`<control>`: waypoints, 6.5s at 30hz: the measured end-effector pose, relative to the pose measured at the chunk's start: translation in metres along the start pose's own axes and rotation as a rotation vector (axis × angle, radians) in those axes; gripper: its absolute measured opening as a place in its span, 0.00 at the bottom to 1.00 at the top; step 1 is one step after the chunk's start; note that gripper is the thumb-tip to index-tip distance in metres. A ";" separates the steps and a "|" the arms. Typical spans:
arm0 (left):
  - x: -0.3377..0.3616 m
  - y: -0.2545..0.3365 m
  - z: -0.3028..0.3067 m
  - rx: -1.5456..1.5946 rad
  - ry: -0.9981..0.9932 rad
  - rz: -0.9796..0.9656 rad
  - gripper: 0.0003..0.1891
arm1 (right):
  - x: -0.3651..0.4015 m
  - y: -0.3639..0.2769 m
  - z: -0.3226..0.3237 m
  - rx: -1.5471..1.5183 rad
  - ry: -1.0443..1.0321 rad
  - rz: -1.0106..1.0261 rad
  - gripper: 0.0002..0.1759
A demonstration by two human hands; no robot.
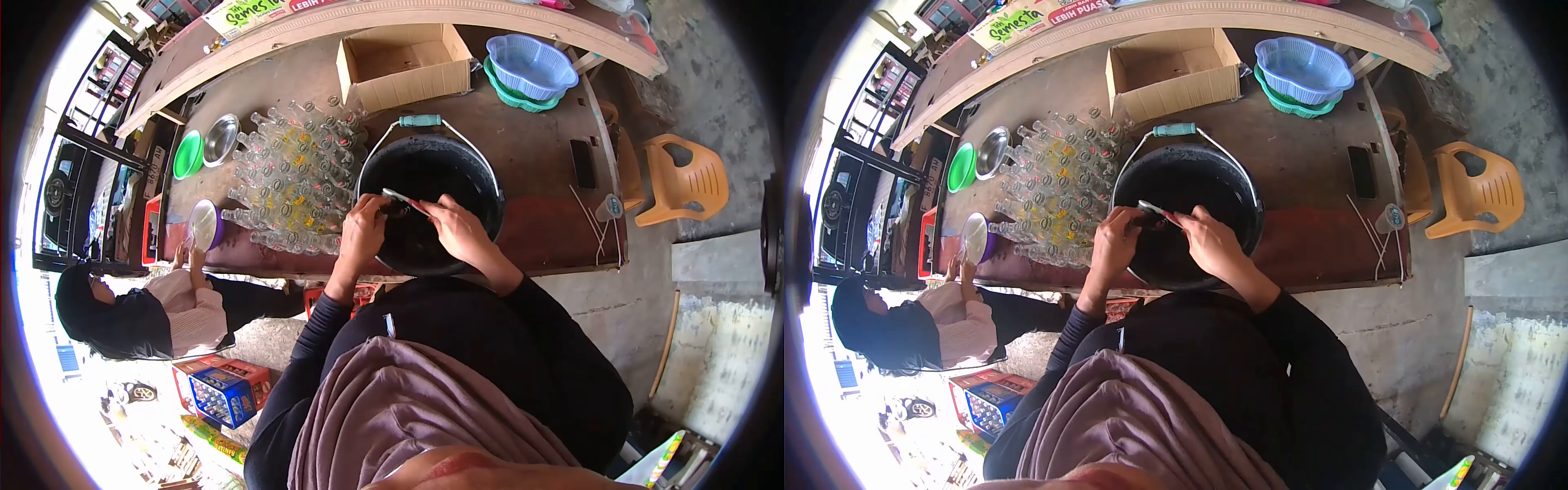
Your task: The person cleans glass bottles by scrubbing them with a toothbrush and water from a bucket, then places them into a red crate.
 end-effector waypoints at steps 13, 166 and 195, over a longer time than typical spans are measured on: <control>0.006 -0.017 -0.028 -0.279 -0.051 -0.024 0.16 | 0.005 0.012 -0.003 0.195 -0.116 -0.077 0.21; -0.040 -0.021 -0.084 0.422 -0.488 -0.341 0.19 | -0.053 -0.074 0.089 0.541 -0.041 0.161 0.02; -0.048 -0.032 -0.081 0.765 -0.459 -0.067 0.20 | -0.081 0.001 0.016 -0.457 0.504 -0.435 0.17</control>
Point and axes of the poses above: each hand's wrist, its own x-axis away from the middle knuckle, its own z-axis out of the back of the hand, y = z × x, the point moved 3 cm from there along -x, towards the middle knuckle, and after that the axes turned 12 degrees about y, right-handed, at the moved point
